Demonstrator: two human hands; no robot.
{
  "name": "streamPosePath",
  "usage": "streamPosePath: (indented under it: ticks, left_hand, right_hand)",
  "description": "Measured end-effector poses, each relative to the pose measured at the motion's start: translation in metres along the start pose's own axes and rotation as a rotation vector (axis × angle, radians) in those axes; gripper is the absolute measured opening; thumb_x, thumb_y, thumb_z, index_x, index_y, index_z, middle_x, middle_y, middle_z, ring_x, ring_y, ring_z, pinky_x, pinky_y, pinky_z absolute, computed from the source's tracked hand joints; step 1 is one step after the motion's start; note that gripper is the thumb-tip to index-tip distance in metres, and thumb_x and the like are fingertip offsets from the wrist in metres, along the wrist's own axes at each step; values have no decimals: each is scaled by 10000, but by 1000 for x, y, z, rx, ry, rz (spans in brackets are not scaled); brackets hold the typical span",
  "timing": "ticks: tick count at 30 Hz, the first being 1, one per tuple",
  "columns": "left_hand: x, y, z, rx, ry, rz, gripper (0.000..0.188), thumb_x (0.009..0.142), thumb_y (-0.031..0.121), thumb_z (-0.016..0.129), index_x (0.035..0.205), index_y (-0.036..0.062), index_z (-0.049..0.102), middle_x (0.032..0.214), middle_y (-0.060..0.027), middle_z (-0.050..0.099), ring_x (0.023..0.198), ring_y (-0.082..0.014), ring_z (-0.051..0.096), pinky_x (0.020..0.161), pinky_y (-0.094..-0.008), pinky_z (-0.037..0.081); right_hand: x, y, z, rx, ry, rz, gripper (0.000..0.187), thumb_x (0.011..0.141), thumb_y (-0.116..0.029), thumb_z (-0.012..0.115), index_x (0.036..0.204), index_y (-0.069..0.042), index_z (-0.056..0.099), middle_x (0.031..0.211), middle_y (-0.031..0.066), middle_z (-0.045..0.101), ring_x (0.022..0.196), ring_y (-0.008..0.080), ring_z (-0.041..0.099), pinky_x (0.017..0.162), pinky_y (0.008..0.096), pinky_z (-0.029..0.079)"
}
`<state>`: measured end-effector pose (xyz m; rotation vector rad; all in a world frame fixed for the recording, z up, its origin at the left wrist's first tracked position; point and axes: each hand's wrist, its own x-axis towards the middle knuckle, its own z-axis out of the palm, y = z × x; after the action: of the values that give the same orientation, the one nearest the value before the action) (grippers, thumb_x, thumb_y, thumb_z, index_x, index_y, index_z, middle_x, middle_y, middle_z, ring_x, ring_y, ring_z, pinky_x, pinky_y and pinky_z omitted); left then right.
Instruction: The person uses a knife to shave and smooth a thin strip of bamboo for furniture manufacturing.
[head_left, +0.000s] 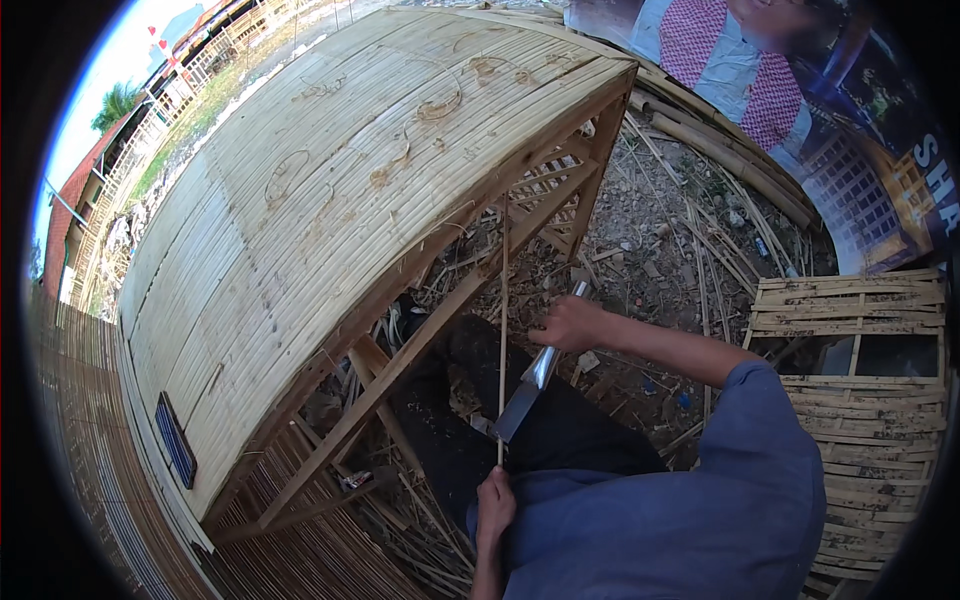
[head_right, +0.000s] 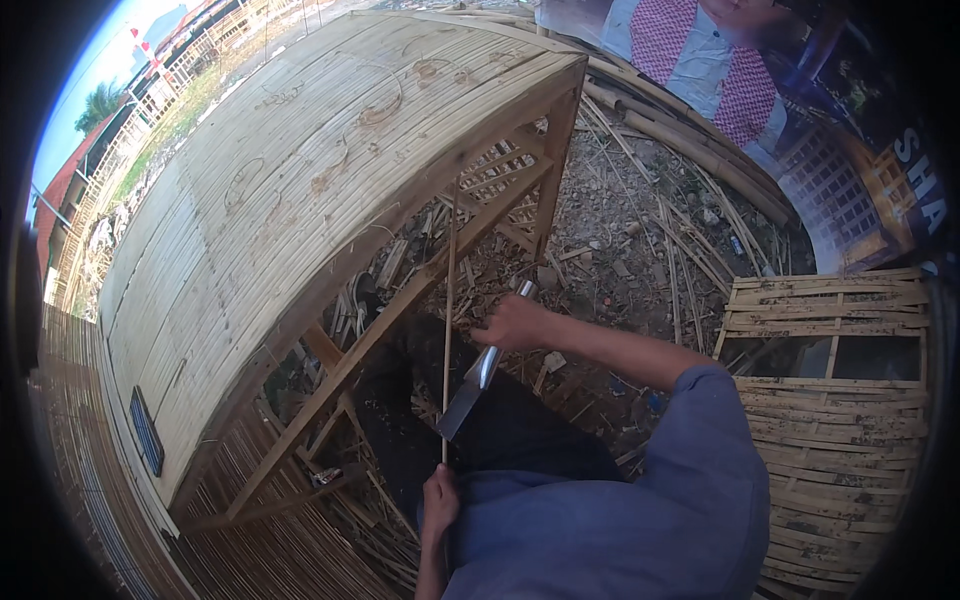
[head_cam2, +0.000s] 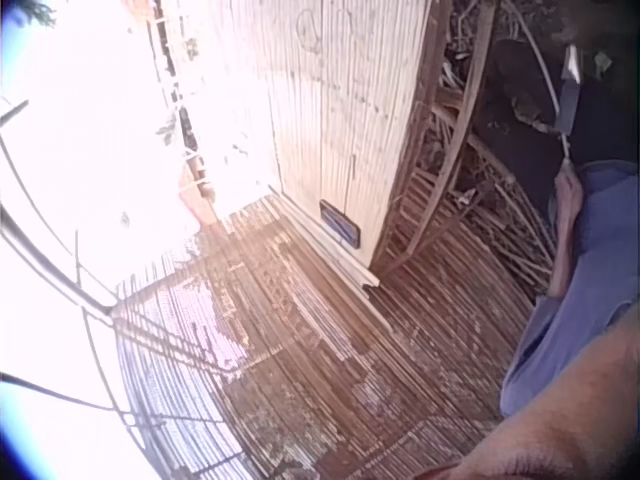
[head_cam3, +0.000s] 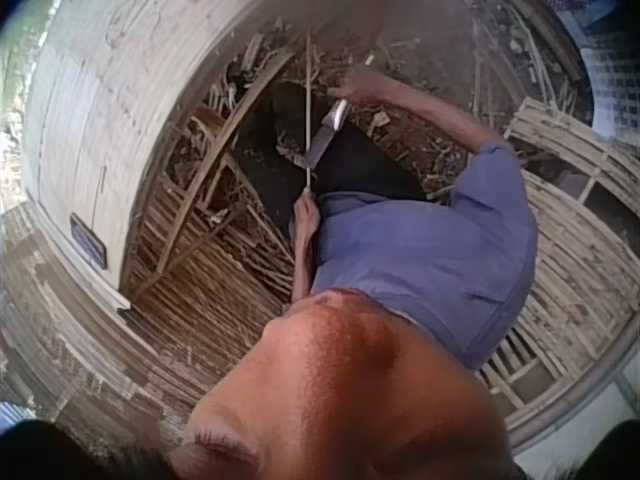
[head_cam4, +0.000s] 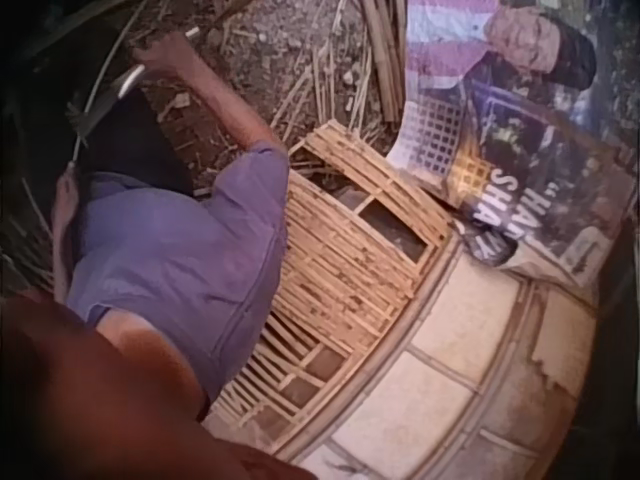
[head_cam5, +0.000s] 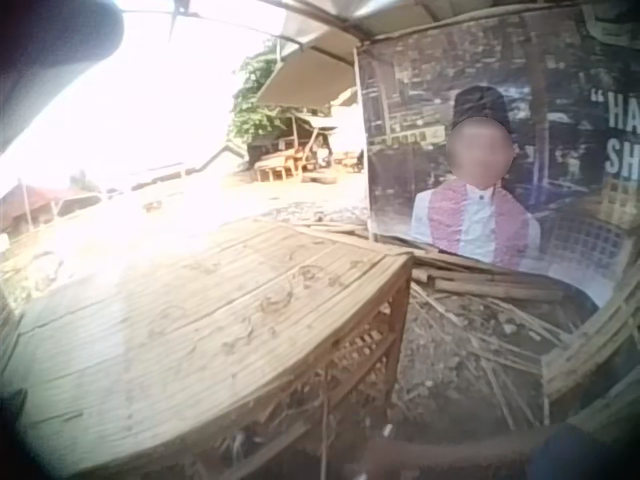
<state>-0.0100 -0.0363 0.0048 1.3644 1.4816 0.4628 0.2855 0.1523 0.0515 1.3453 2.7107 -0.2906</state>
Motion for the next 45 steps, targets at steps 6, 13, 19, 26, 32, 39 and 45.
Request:
streamPosePath:
  ticks: [6, 13, 19, 26, 32, 39, 45]
  left_hand:
    - [6, 6, 1, -6, 17, 34, 491, 994, 334, 305, 734, -45, 477, 548, -148, 436, 502, -231, 457, 516, -394, 370]
    - [9, -7, -2, -178, -47, -54, 505, 1002, 343, 291, 689, -21, 447, 535, -91, 386, 501, -170, 436, 501, -369, 357]
    - [-10, -9, -6, -57, -63, -22, 522, 1001, 349, 285, 675, -26, 446, 531, -88, 387, 512, -165, 386, 507, -359, 353]
    - [-5, -18, -19, -88, -74, -46, 546, 998, 376, 272, 671, -21, 455, 525, -79, 407, 512, -156, 434, 504, -358, 369]
    - [-18, 0, -15, 140, 19, -18, 492, 981, 345, 314, 750, -46, 505, 585, -207, 499, 572, -378, 547, 541, -421, 391]
    - [-15, -6, -8, 87, 83, -1, 420, 959, 339, 407, 799, -33, 518, 596, -203, 501, 534, -242, 498, 543, -388, 392]
    - [-13, 12, -14, 83, 53, -99, 394, 934, 348, 481, 801, -21, 526, 584, -140, 512, 551, -171, 495, 544, -352, 406]
  right_hand:
    - [17, 55, 6, 359, 289, 726, 287, 685, -63, 610, 971, -64, 588, 746, 195, 631, 781, 362, 641, 700, 447, 512]
    - [10, 4, -8, 51, 108, 73, 210, 717, -85, 594, 927, -82, 573, 699, 178, 628, 732, 342, 652, 639, 437, 515]
    - [17, 95, 20, 438, 308, 960, 259, 689, -72, 629, 943, -40, 589, 747, 173, 645, 711, 336, 652, 639, 427, 523]
    - [-14, 5, -14, 3, -7, 130, 226, 770, -120, 577, 992, -76, 572, 636, 127, 610, 670, 331, 648, 623, 452, 509]
    - [15, 64, 14, 199, 313, 643, 210, 719, -111, 621, 919, -67, 574, 693, 168, 617, 702, 336, 650, 602, 447, 515]
    - [16, 72, -17, 120, 229, 589, 262, 680, -63, 622, 932, -7, 576, 807, 211, 633, 784, 363, 637, 693, 461, 504]
    - [-6, 24, 63, 708, 438, 533, 289, 722, -129, 650, 965, 5, 568, 806, 201, 636, 787, 348, 641, 672, 436, 490]
